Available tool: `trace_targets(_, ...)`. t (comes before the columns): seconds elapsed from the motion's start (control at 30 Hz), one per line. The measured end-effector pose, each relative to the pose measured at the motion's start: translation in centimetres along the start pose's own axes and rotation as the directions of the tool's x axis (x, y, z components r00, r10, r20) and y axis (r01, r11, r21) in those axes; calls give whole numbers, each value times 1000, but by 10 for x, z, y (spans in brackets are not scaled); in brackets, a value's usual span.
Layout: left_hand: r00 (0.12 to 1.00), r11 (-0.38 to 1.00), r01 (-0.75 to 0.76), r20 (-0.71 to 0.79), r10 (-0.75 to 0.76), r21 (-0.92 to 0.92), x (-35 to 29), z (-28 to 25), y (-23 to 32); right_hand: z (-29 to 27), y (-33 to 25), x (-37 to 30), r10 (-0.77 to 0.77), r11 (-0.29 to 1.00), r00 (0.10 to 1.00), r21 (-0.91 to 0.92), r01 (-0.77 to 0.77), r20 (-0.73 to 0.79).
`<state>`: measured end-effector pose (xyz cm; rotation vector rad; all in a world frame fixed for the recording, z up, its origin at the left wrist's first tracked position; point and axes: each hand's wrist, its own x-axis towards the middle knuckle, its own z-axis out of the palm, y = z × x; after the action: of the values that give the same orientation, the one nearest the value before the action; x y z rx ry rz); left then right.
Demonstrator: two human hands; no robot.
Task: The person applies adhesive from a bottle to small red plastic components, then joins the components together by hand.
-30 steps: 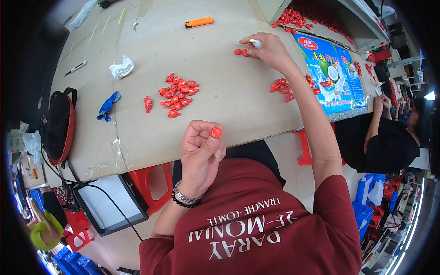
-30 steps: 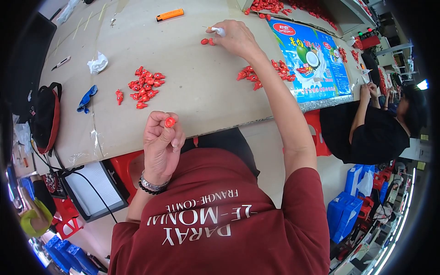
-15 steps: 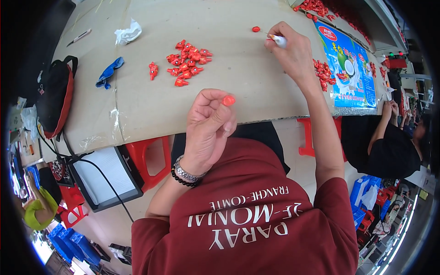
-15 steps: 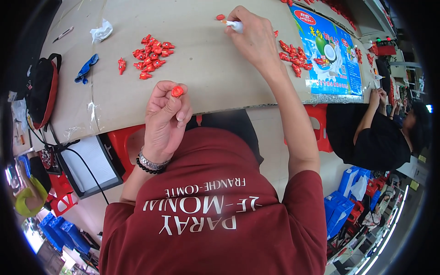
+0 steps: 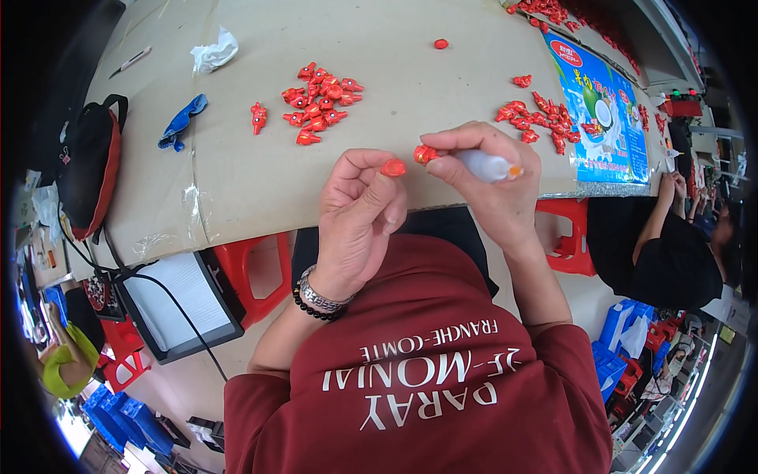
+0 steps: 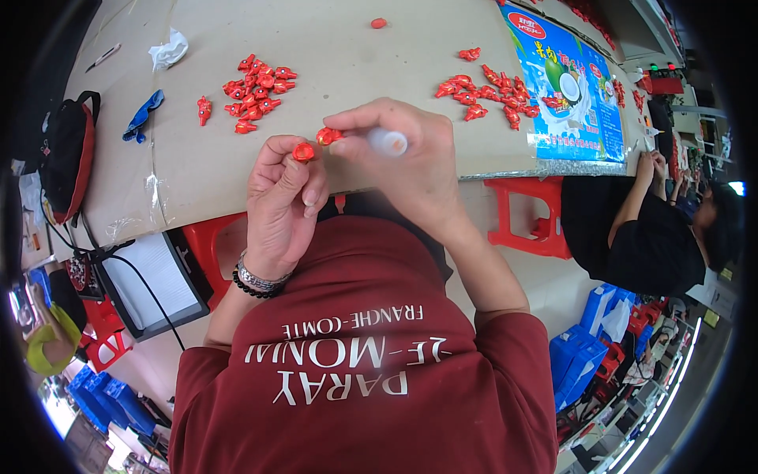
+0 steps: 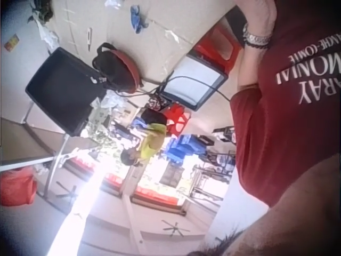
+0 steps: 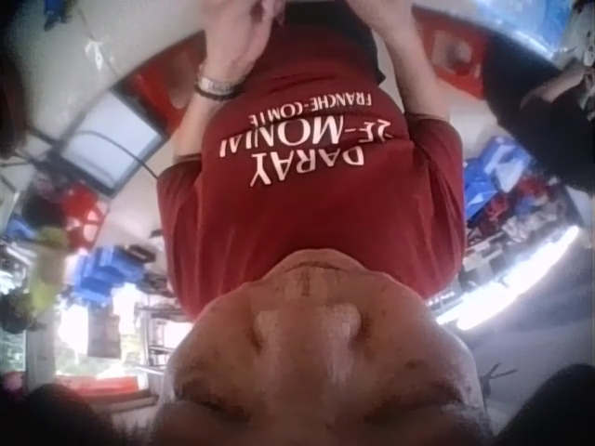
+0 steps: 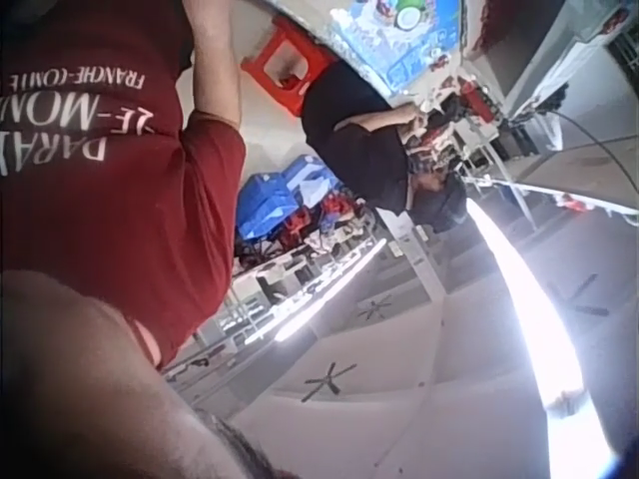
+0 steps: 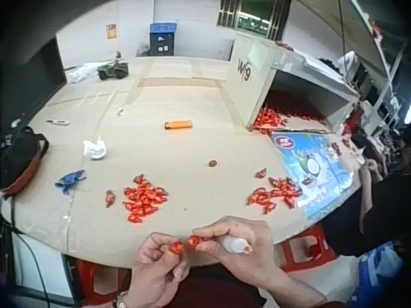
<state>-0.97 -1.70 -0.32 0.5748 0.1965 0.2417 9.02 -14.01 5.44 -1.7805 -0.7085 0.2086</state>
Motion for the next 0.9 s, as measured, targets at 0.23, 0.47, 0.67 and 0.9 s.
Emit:
trace_targets(0.23, 996, 991, -76, -32, 80, 111, -1, 1, -1, 5, 9, 0, -226, 967, 974, -120, 227, 15)
trace_targets(0.47, 994, 988, -61, -79, 73, 141, -1, 4, 0, 6, 14, -5, -228, 970, 973, -80, 230, 40)
trace_targets(0.67, 999, 987, -42, -14, 45, 158, -2, -2, 0, 10, 17, -5, -263, 959, 965, -113, 261, 4)
trace_targets(0.9, 996, 970, -77, -30, 86, 233, -1, -5, -2, 10, 20, -6, -208, 974, 978, -90, 208, 15)
